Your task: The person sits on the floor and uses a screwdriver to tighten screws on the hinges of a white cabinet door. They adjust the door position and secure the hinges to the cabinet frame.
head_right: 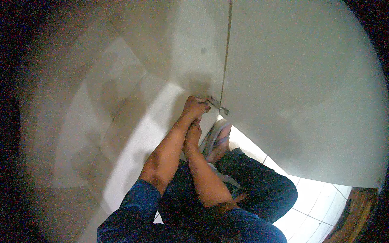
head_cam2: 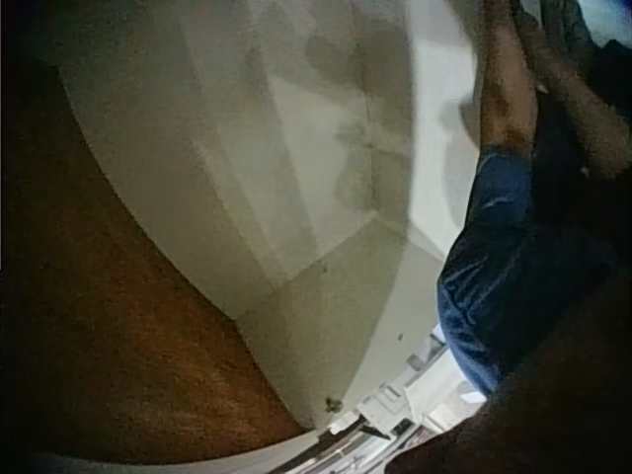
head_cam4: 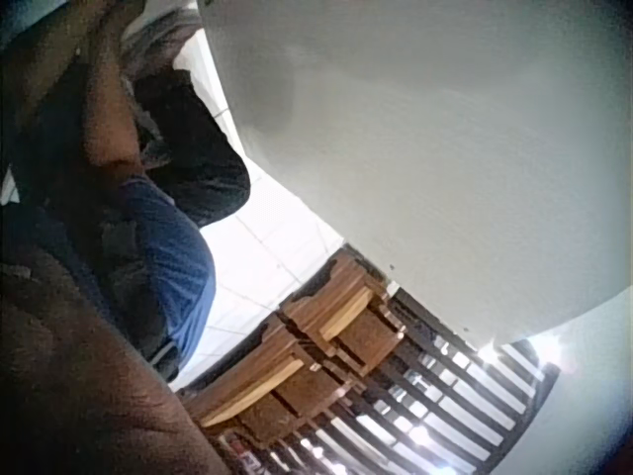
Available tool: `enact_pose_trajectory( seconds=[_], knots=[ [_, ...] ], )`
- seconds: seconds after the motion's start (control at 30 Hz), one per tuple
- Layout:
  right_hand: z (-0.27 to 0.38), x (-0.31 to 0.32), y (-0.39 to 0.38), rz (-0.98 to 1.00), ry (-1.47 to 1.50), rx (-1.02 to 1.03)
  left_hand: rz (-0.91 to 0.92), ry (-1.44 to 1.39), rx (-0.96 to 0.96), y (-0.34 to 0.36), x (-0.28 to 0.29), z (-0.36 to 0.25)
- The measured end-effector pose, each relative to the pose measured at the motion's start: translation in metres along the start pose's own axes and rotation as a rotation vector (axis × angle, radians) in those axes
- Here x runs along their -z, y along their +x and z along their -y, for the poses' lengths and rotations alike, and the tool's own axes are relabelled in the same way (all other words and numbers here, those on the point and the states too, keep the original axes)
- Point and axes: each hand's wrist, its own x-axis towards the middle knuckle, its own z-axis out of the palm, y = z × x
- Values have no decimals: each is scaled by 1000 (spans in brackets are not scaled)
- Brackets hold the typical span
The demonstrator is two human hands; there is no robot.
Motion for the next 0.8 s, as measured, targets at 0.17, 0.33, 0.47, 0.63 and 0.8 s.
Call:
enact_pose_trajectory(
  seconds=[0.17,0.33,0.47,0.63,0.8],
  knots=[
    [-6,9,14,57,-51,34,-44,36,58,12,-9,17],
    [-9,10,14,181,394,74,-102,258,-5,10,-17,19],
    [-5,15,9,165,285,-5,-175,223,-32,4,-19,12],
    [-12,24,28,4,-282,117,-211,323,-56,7,-22,13],
    [-28,29,60,-54,-119,28,-198,230,-41,8,-21,13]
  ],
)
